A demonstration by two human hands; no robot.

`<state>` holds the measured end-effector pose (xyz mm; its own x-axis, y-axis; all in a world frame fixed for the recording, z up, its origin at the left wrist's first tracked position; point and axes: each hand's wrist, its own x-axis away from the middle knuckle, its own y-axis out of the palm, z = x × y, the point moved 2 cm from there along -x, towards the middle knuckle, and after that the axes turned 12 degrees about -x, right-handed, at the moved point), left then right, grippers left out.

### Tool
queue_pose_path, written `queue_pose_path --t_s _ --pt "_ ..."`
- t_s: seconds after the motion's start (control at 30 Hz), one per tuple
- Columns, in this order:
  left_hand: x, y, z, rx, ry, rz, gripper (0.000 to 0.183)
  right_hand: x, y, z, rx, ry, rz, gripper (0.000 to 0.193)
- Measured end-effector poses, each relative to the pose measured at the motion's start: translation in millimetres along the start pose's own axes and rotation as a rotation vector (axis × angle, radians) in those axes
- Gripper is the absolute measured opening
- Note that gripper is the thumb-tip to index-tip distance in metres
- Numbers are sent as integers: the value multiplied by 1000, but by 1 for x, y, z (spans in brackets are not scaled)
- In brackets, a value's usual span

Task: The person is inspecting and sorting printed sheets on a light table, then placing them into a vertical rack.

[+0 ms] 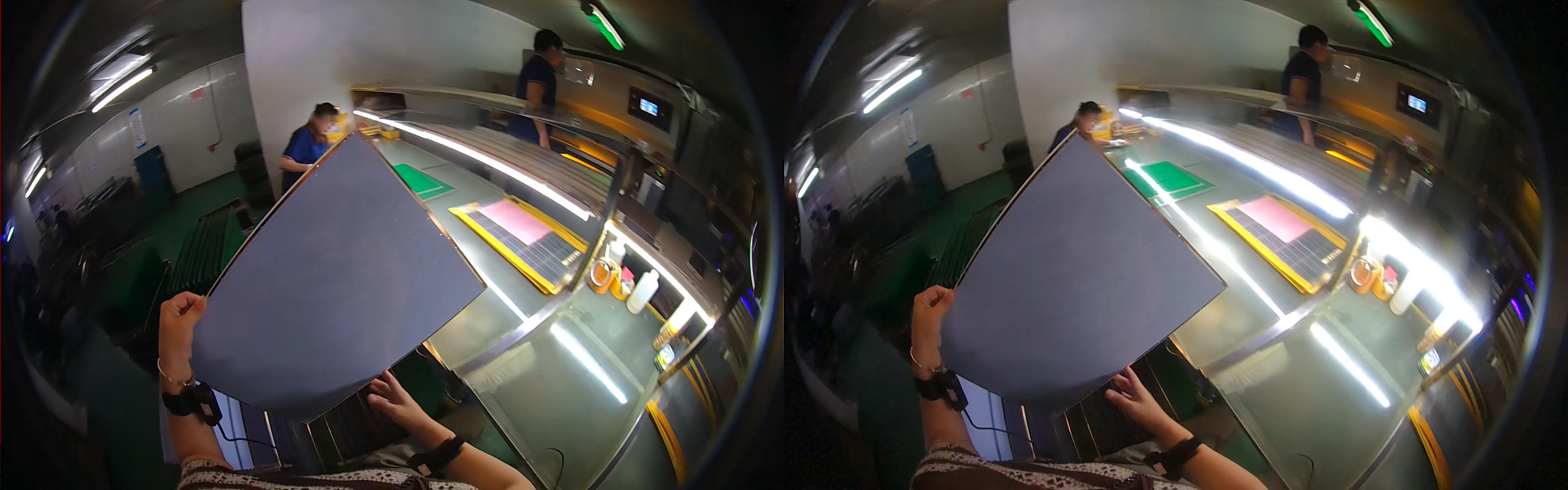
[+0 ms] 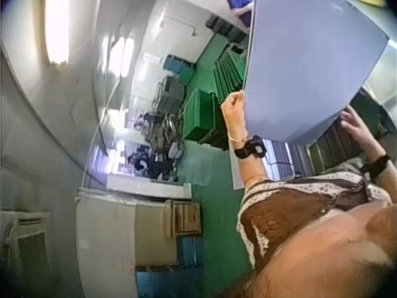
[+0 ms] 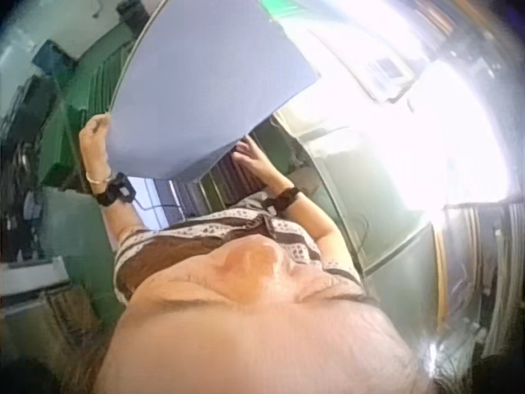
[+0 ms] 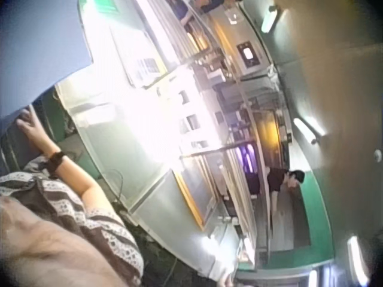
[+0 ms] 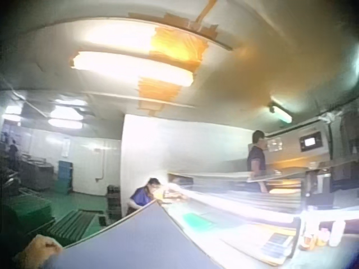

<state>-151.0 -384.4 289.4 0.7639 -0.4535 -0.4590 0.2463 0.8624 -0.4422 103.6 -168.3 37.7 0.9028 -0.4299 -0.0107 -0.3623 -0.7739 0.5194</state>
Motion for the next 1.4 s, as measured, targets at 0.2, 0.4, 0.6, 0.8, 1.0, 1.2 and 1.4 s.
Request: queue_pose_path --t_s 0.2,0.4,0.6,0.8,1.0,1.2,1.4 --pt "-17 53 -57 73 -22 -151 17 33 11 -32 -275 -35 100 74" --pt "-50 164 -95 90 -28 -278 16 81 -19 -15 -205 -26 268 57" --pt "-41 335 -65 153 89 -703 20 168 -46 -21 -165 32 437 23" --pt "17 447 6 343 141 -983 20 240 -51 -22 -51 -60 831 24" --pt "49 440 74 564 -115 -1028 28 298 -73 -122 791 -450 1205 16" --pt "101 440 141 775 170 -864 38 310 -45 -266 604 -1021 1283 27" --pt "118 455 186 717 299 -1133 72 329 25 -366 907 -909 1180 34"
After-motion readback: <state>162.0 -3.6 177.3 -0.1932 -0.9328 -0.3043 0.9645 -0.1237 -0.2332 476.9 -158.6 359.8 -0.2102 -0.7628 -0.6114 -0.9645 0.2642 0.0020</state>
